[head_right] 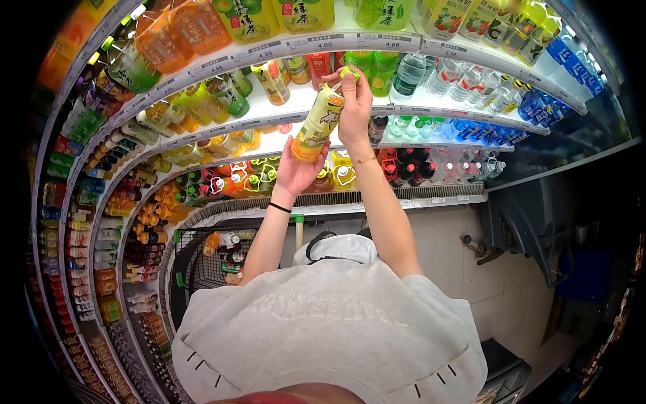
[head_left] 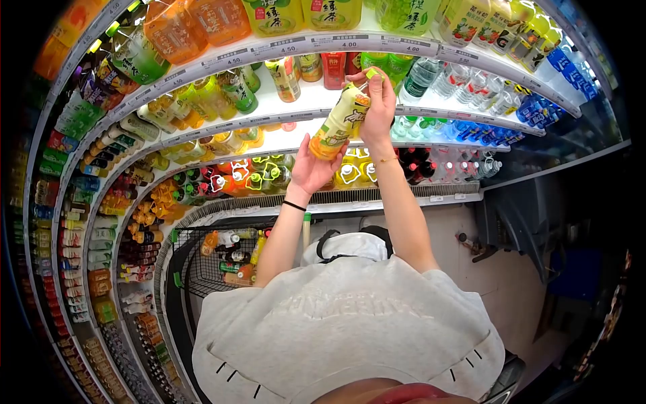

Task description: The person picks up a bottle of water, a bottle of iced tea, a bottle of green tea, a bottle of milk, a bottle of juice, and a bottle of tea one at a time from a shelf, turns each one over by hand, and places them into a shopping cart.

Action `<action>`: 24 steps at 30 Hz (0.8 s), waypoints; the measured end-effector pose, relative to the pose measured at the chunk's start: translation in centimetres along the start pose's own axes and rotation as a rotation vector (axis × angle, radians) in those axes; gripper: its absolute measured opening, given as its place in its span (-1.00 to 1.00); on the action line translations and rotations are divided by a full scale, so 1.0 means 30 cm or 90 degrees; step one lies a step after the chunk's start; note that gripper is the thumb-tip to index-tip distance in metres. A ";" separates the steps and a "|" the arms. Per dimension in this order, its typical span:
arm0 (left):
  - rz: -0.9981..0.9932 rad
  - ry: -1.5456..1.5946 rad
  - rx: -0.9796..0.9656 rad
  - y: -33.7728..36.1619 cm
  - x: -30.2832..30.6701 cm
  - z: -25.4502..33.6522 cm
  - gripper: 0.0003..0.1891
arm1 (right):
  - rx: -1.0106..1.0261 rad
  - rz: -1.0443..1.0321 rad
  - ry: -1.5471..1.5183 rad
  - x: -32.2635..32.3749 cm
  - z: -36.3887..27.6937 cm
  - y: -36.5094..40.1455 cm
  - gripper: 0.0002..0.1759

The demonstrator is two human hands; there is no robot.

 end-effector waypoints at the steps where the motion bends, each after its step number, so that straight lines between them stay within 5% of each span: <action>1: -0.003 0.001 0.010 0.031 -0.011 -0.046 -0.18 | -0.104 -0.008 -0.099 0.006 0.007 0.013 -0.60; 3: -0.024 -0.063 0.056 0.091 -0.004 -0.112 -0.17 | -0.154 -0.021 -0.110 0.029 0.029 0.036 -0.58; 5: 0.093 -0.158 0.034 0.133 0.002 -0.182 0.02 | -0.296 -0.001 -0.288 0.020 0.081 0.084 -0.57; 9: 0.001 -0.206 0.097 0.182 -0.029 -0.304 0.06 | -0.448 -0.002 -0.508 -0.056 0.127 0.172 -0.56; 24: 0.353 -0.554 -0.304 0.338 -0.170 -0.242 -0.31 | -0.542 -0.036 -0.465 -0.228 0.212 0.235 -0.52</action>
Point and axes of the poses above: each hand's wrist, its own y-axis away from the middle knuckle, its own x-axis out of the back of the hand, z = x × y, the point moved 6 cm from there along -y, towards the middle knuckle, and after that the axes turned 12 degrees about x, right-handed, at the moved point
